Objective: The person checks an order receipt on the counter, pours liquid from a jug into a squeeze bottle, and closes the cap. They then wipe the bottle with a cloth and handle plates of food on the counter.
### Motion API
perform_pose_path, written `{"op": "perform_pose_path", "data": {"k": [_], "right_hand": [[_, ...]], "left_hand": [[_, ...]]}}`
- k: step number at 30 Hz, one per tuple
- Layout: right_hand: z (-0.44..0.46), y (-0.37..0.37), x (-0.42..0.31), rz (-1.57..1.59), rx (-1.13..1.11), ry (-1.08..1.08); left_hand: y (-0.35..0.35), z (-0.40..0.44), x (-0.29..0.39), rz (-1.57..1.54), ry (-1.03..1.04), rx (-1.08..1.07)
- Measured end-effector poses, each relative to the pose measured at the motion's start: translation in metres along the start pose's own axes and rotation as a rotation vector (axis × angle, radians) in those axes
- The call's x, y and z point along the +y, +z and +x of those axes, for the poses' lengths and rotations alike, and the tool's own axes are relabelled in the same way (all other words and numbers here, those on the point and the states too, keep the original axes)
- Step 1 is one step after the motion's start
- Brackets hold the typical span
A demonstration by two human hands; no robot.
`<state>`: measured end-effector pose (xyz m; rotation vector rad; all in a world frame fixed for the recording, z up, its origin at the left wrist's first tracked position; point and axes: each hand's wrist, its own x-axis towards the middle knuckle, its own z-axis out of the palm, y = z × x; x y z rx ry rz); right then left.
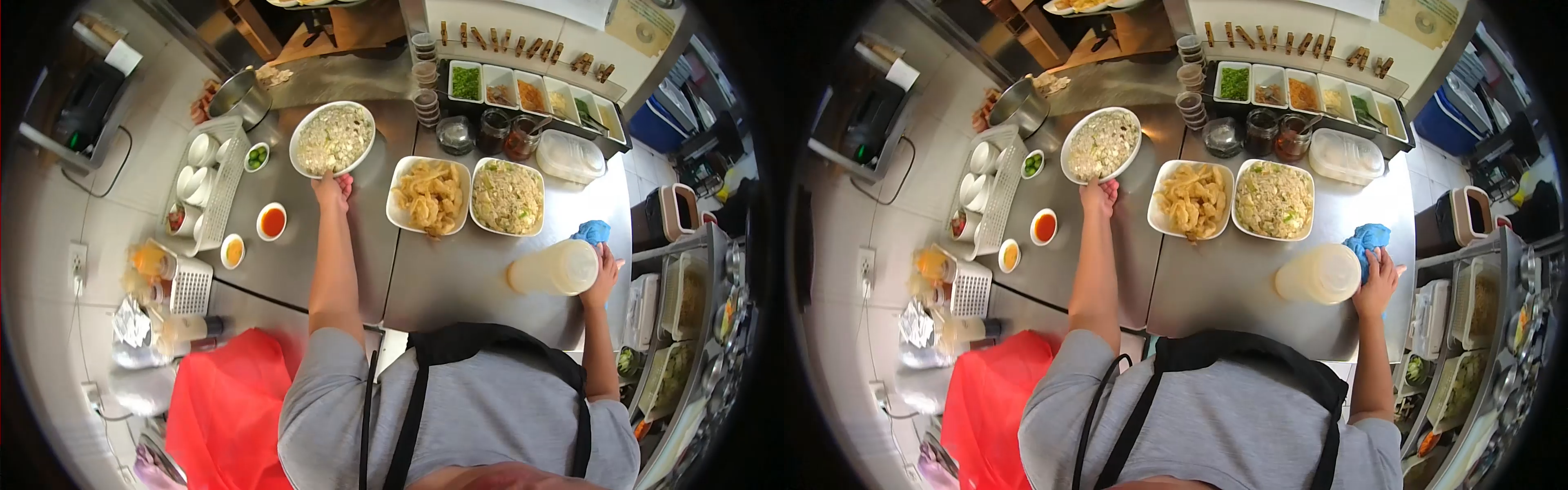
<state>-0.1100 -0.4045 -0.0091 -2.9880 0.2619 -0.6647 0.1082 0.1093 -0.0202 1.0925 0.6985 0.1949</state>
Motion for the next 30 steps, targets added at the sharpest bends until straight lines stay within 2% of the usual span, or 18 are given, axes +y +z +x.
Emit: {"op": "perform_pose_path", "data": {"k": [5,11,13,16,18,20,22,24,26,29,30], "right_hand": [[-0.001,0.007,0.006,-0.051,-0.04,0.078],[-0.003,0.014,0.011,-0.061,0.002,0.049],[-0.002,0.011,0.009,-0.067,-0.019,0.065],[0.0,0.013,0.007,-0.069,0.0,0.053],[-0.001,0.008,0.004,-0.076,-0.004,0.056],[0.003,0.0,-0.002,-0.079,-0.031,0.071],[0.002,-0.001,-0.002,-0.002,-0.008,0.059],[0.002,-0.001,-0.002,0.039,0.044,0.04],[0.006,-0.007,-0.002,0.035,0.046,0.017],[0.002,-0.012,-0.002,0.111,0.066,0.032],[0.001,-0.013,-0.002,0.129,0.067,0.018]], "left_hand": [[0.056,0.072,0.011,-0.006,-0.044,-0.056],[0.098,0.114,0.018,0.123,-0.129,-0.063],[0.099,0.109,0.016,0.099,-0.199,-0.051],[0.082,0.098,0.011,0.051,-0.278,-0.238],[0.063,0.089,0.013,-0.002,-0.235,-0.267],[0.043,0.072,0.012,-0.06,-0.194,-0.3],[0.04,0.009,0.037,-0.049,0.046,-0.277],[0.037,-0.036,0.054,-0.148,0.124,-0.294],[0.035,-0.085,0.067,-0.122,0.228,-0.393],[0.032,-0.14,0.063,-0.014,0.197,-0.528],[0.029,-0.148,0.055,0.167,0.19,-0.445]]}}
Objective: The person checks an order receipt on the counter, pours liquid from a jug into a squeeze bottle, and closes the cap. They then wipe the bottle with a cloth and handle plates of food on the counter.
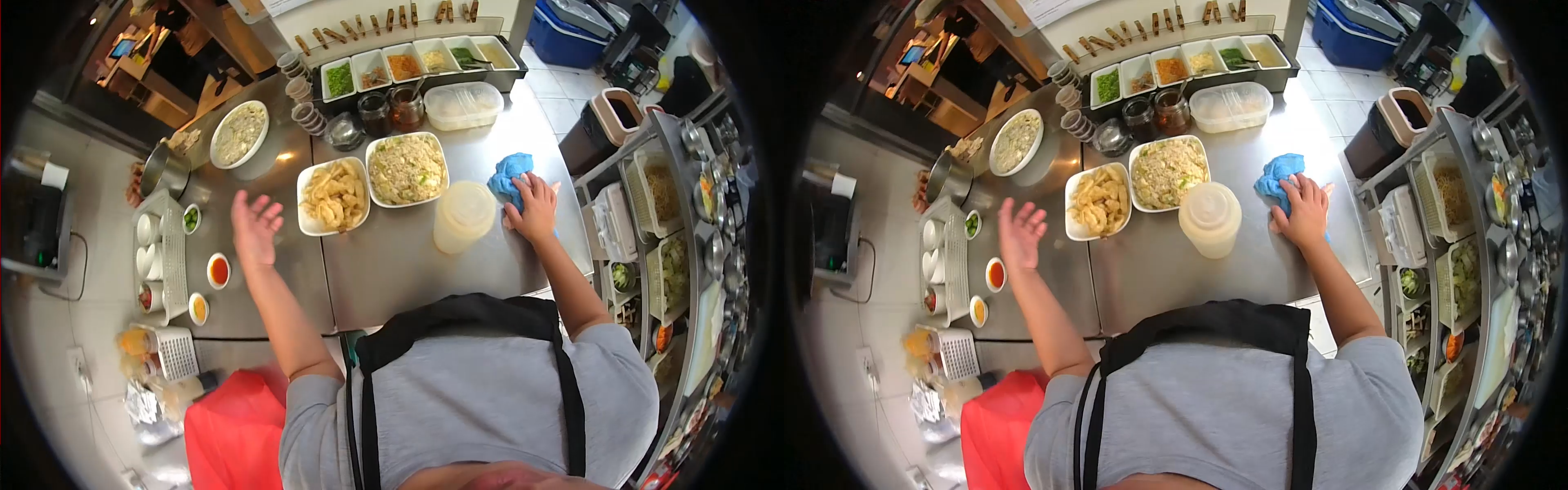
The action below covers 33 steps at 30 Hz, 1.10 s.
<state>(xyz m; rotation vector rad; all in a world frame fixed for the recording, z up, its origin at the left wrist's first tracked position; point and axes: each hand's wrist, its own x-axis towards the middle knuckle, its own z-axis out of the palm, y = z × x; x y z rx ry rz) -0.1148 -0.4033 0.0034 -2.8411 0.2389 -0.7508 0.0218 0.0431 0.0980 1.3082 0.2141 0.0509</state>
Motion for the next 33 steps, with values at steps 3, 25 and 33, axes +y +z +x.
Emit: {"op": "perform_pose_path", "data": {"k": [3,25,33], "right_hand": [[0.001,-0.005,0.003,0.089,0.129,-0.078],[-0.049,-0.005,-0.013,0.394,-0.138,-0.205],[-0.051,-0.006,-0.017,0.291,-0.25,-0.104]], "left_hand": [[0.001,-0.019,-0.045,0.456,-0.144,0.202],[-0.058,0.039,-0.098,0.087,-0.384,0.341],[-0.153,0.091,-0.081,0.047,-0.357,0.339]]}}
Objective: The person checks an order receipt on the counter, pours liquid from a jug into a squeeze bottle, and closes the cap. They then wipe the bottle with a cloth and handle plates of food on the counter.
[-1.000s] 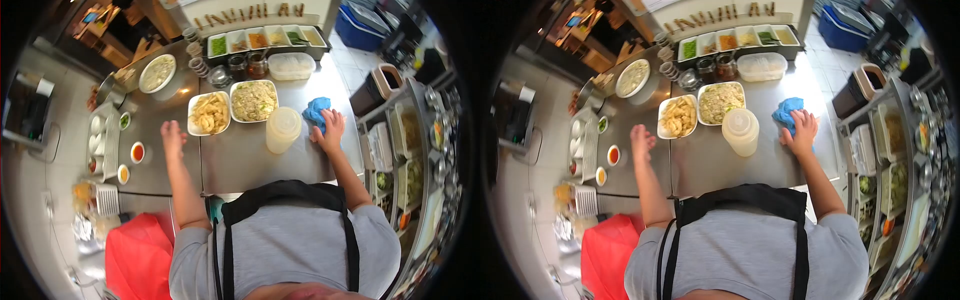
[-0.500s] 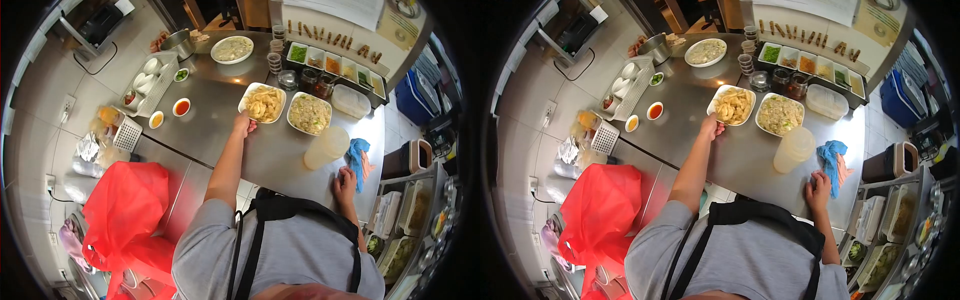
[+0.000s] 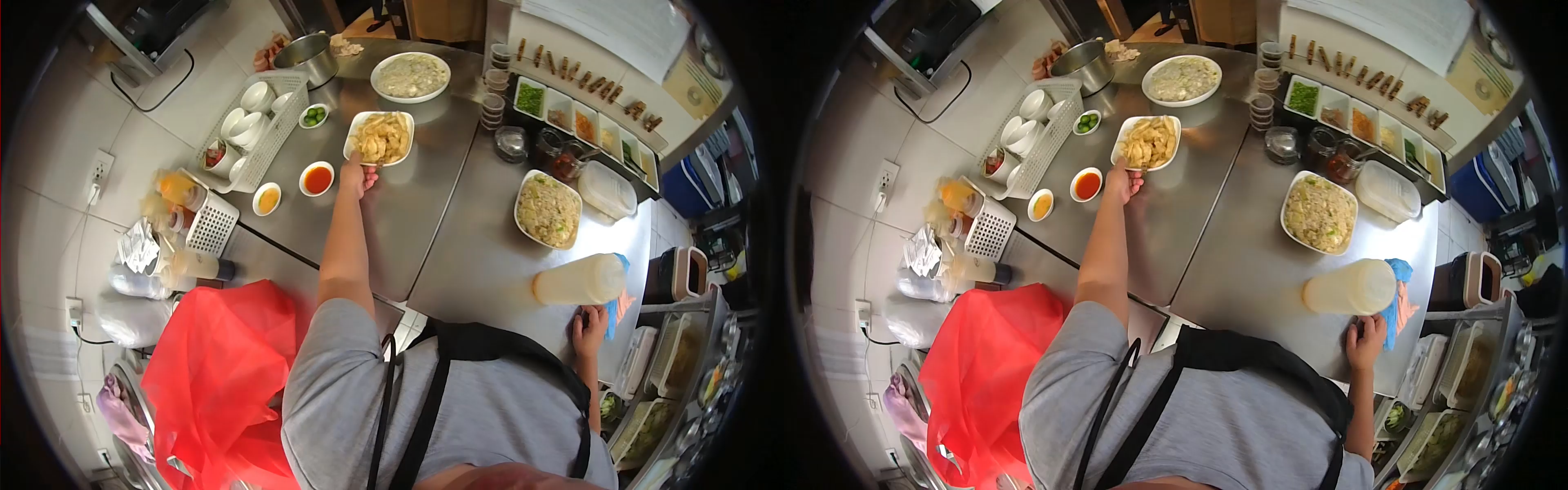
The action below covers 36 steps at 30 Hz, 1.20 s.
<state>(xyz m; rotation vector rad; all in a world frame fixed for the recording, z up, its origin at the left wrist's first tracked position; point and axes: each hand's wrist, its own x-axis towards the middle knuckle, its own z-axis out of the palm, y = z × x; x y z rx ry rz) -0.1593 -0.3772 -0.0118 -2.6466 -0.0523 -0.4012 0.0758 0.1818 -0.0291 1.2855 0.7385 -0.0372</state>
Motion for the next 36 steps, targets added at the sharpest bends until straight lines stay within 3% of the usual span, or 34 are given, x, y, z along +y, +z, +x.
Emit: {"op": "perform_pose_path", "data": {"k": [10,12,25,30,33,36], "right_hand": [[-0.005,0.006,0.01,-0.081,-0.008,0.009],[-0.002,0.005,0.002,-0.206,-0.011,-0.024],[0.008,0.009,-0.018,-0.268,-0.006,0.071],[0.01,0.009,-0.016,-0.219,0.034,0.049],[0.01,0.008,-0.014,-0.143,-0.003,0.118],[0.013,0.009,-0.015,-0.171,0.112,-0.016]], "left_hand": [[-0.069,0.008,0.034,0.253,-0.03,-0.217],[-0.084,0.017,0.04,0.255,-0.03,-0.228],[-0.13,0.058,0.061,0.165,0.006,-0.242],[-0.102,0.02,0.06,0.145,0.185,0.139],[-0.071,-0.014,0.034,-0.064,0.111,0.054],[-0.003,-0.055,-0.009,0.018,-0.06,-0.284]]}}
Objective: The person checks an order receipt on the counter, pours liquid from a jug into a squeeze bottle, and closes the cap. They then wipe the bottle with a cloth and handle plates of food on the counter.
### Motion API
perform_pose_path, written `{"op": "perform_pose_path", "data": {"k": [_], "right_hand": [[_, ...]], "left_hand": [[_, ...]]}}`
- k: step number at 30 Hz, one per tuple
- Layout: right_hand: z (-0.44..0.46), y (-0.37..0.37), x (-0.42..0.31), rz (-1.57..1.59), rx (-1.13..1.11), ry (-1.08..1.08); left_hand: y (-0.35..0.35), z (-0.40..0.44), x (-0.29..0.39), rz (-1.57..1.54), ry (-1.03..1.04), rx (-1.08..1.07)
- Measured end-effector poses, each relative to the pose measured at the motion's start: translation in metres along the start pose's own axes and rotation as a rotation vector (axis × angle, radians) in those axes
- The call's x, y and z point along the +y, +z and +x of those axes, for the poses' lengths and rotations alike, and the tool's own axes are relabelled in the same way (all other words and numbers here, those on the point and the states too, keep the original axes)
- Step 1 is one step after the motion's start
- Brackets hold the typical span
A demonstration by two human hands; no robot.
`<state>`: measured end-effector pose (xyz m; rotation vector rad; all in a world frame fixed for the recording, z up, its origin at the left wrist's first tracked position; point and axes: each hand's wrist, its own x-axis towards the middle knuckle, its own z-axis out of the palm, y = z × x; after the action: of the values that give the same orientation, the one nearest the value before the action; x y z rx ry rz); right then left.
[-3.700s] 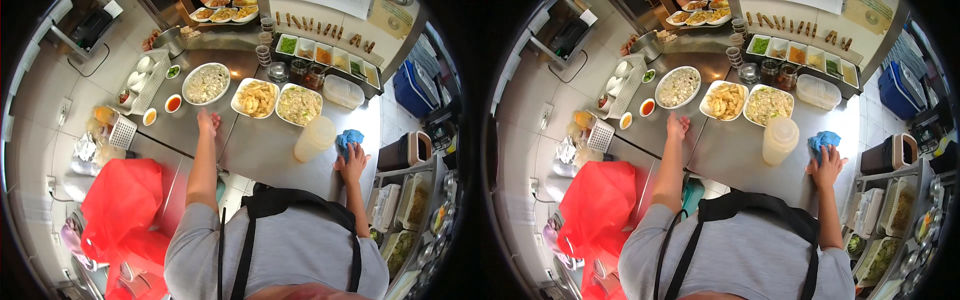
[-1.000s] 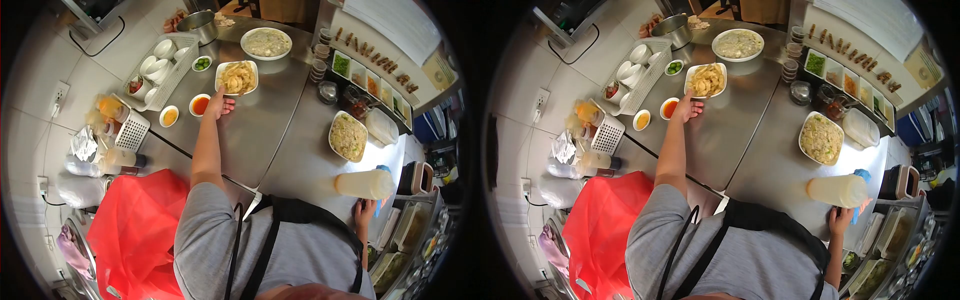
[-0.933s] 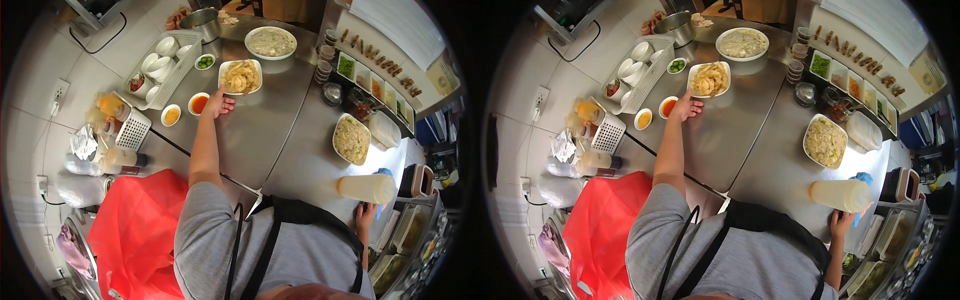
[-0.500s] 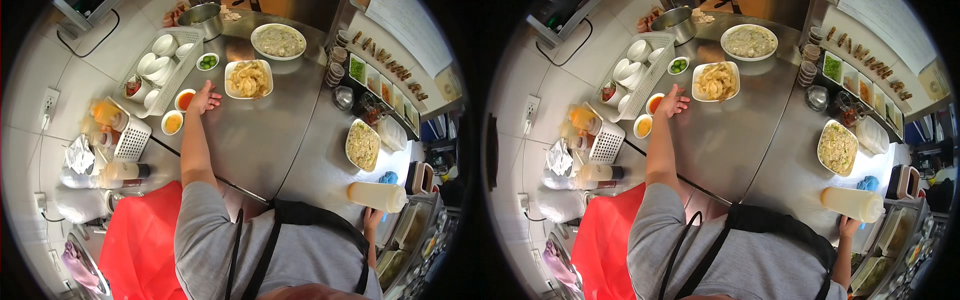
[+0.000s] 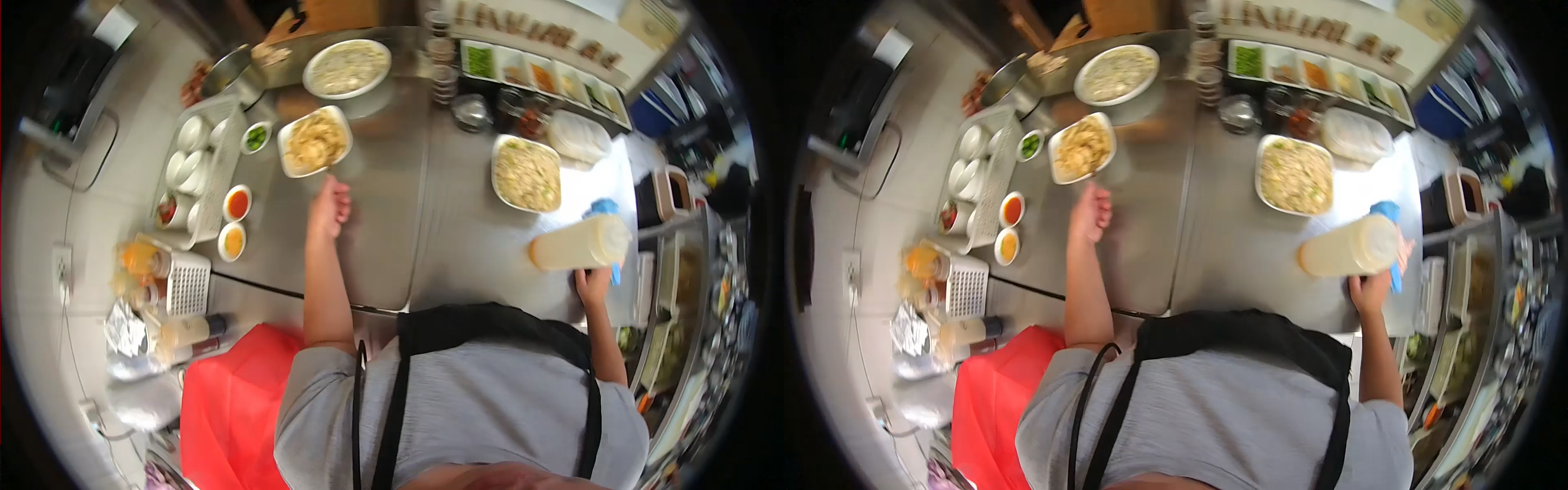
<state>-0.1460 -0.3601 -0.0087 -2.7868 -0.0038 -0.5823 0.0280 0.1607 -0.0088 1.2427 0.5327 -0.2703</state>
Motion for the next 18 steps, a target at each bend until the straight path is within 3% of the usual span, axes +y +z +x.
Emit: {"op": "perform_pose_path", "data": {"k": [3,7,12,18], "right_hand": [[-0.003,0.004,0.001,-0.049,0.116,-0.003],[-0.001,-0.003,-0.004,-0.051,0.064,0.084],[-0.004,-0.004,0.0,0.034,0.043,0.112],[-0.007,-0.002,0.007,0.088,0.035,0.123]], "left_hand": [[0.102,-0.009,-0.038,0.23,-0.189,-0.395],[0.21,-0.036,-0.075,0.337,-0.126,-0.58],[0.256,-0.043,-0.091,0.233,-0.124,-0.487],[0.232,-0.044,-0.076,0.23,-0.127,-0.378]]}}
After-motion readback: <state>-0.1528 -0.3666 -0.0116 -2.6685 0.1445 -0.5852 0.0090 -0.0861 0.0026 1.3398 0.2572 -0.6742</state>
